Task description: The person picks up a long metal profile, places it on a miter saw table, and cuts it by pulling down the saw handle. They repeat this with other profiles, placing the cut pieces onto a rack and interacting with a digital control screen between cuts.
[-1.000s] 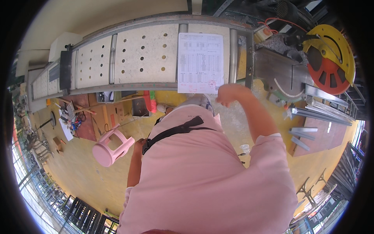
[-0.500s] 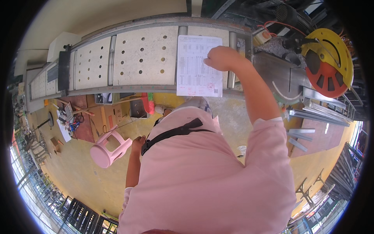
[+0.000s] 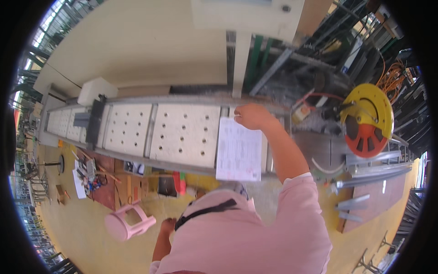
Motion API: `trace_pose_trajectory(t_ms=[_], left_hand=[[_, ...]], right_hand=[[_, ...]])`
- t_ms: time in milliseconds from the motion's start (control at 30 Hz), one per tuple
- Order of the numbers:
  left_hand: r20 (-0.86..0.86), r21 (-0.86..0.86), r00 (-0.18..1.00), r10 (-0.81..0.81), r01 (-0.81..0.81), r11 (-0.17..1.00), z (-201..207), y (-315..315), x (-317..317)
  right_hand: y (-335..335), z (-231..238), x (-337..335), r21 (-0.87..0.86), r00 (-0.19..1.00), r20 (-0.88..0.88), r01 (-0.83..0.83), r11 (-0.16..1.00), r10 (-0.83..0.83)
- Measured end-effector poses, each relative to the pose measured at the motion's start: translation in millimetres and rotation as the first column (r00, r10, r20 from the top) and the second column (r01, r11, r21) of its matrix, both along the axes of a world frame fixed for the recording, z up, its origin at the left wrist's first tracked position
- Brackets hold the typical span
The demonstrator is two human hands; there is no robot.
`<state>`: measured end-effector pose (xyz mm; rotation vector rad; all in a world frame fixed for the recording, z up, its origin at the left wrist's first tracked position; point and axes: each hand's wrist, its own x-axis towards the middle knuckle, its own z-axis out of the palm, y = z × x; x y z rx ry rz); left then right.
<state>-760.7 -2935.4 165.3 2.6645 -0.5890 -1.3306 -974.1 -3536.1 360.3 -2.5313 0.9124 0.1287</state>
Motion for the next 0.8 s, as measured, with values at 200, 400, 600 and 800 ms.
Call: trace_pose_trajectory(t_ms=[200,400,600,800], left_hand=[[-0.003,-0.150,0.987,0.162,-0.161,0.975,-10,6,23],[0.102,-0.369,0.993,-0.051,0.085,0.925,-31,29,36],[0.030,-0.379,0.998,0.048,-0.033,0.925,-67,93,26],[-0.100,-0.166,0.953,0.285,-0.298,0.940,-48,89,16]], right_hand=[[-54,133,73,-0.391,0.813,0.581,0.330,0.859,-0.048],[-105,191,125,-0.570,0.759,0.651,0.511,0.644,-0.026],[-125,202,156,-0.591,0.803,0.590,0.498,0.634,-0.081],[-137,208,164,-0.601,0.783,0.620,0.516,0.610,-0.052]])
